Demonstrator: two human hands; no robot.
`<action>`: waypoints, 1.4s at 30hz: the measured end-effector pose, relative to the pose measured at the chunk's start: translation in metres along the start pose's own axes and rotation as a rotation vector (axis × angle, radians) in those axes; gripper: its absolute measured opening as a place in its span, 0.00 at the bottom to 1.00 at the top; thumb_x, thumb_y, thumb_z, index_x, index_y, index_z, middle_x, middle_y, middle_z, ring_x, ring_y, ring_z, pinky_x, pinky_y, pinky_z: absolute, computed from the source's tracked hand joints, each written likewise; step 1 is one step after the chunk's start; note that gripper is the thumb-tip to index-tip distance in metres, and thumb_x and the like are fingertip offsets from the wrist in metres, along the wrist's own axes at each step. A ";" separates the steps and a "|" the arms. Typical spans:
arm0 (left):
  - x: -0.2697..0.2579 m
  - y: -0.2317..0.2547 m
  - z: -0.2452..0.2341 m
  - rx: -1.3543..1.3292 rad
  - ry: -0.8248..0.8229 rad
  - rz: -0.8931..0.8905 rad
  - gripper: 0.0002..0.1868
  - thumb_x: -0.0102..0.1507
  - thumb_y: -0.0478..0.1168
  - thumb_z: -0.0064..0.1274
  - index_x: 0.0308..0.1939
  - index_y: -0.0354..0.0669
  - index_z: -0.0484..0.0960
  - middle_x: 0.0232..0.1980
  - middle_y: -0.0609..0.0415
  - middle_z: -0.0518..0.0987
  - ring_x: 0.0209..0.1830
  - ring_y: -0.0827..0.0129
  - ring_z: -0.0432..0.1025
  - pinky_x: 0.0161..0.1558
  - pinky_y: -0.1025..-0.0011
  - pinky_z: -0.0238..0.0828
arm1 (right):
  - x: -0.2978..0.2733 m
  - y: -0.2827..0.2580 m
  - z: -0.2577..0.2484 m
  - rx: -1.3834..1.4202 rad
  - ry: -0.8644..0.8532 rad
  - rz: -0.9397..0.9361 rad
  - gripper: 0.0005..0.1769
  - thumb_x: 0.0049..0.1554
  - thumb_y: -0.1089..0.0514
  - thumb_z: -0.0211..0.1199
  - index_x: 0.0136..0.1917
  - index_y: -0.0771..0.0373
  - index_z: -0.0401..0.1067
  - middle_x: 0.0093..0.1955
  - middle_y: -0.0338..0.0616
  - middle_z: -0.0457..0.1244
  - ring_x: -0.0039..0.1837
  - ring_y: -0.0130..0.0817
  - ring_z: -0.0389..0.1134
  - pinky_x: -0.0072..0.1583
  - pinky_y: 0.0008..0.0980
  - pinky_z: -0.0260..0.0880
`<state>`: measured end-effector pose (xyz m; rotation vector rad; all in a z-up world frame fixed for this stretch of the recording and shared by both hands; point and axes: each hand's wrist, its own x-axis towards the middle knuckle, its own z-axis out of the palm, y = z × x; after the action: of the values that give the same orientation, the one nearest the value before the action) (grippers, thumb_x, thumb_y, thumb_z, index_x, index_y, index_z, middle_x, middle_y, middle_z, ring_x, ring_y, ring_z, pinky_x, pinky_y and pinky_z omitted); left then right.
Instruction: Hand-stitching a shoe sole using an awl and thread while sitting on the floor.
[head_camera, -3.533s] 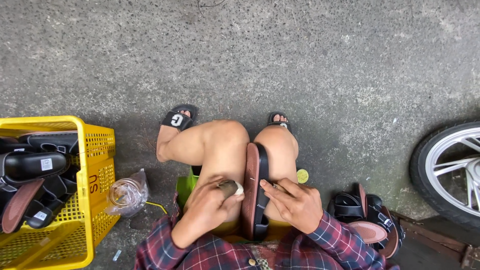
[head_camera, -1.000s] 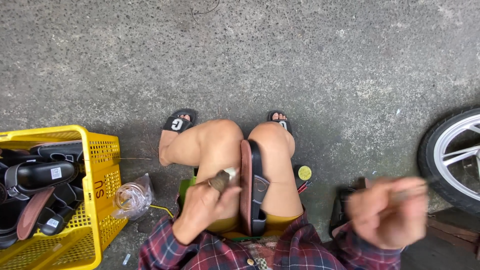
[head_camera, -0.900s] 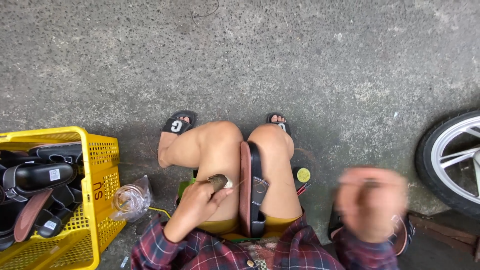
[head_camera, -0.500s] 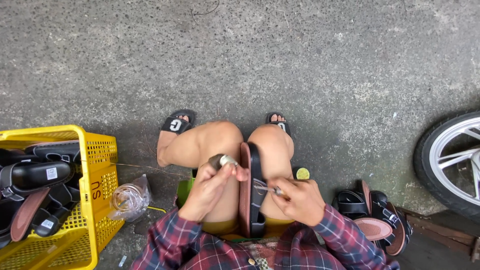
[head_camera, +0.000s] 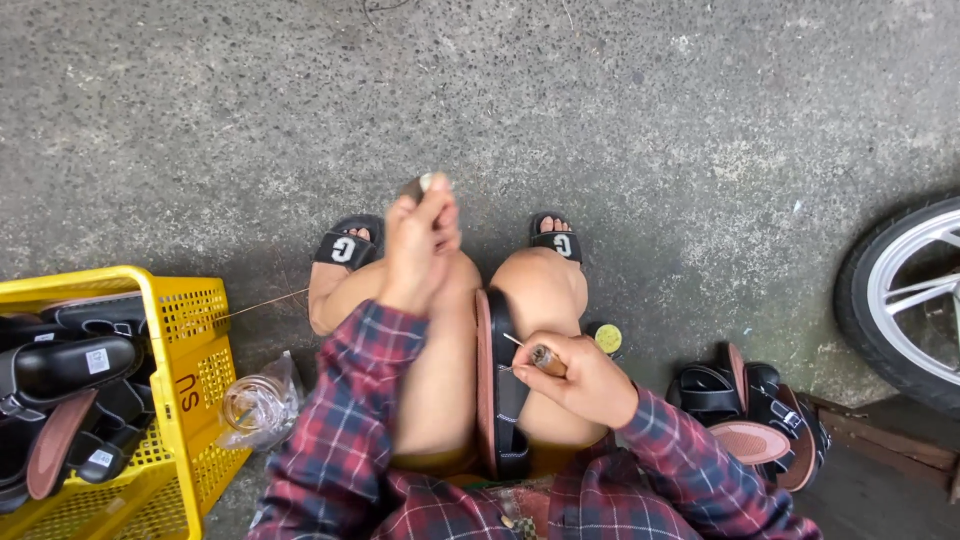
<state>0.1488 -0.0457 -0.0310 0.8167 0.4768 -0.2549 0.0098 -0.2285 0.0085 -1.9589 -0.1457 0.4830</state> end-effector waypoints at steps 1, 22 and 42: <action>0.000 0.000 -0.016 0.001 0.000 -0.003 0.17 0.66 0.39 0.45 0.22 0.44 0.63 0.14 0.63 0.56 0.08 0.84 0.45 0.09 0.85 0.39 | -0.006 -0.010 -0.005 0.001 0.001 0.002 0.05 0.46 0.63 0.68 0.39 0.58 0.75 0.25 0.38 0.65 0.30 0.29 0.69 0.34 0.28 0.65; -0.094 -0.011 -0.058 1.375 -0.708 0.570 0.62 0.32 0.56 0.71 0.67 0.42 0.62 0.70 0.51 0.63 0.74 0.59 0.50 0.73 0.51 0.25 | -0.015 -0.023 -0.021 -0.983 -0.036 -0.454 0.21 0.51 0.56 0.58 0.59 0.45 0.72 0.33 0.33 0.57 0.23 0.29 0.56 0.25 0.27 0.56; -0.149 -0.002 -0.083 1.286 -0.461 0.427 0.08 0.54 0.39 0.54 0.33 0.39 0.83 0.38 0.50 0.83 0.46 0.56 0.74 0.52 0.65 0.66 | -0.009 -0.035 0.002 -0.824 0.105 -0.458 0.17 0.46 0.61 0.65 0.51 0.55 0.76 0.37 0.32 0.60 0.31 0.24 0.61 0.31 0.24 0.61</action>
<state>-0.0063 0.0199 -0.0066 2.0138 -0.3922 -0.3315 0.0051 -0.2147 0.0413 -2.6287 -0.8097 -0.0080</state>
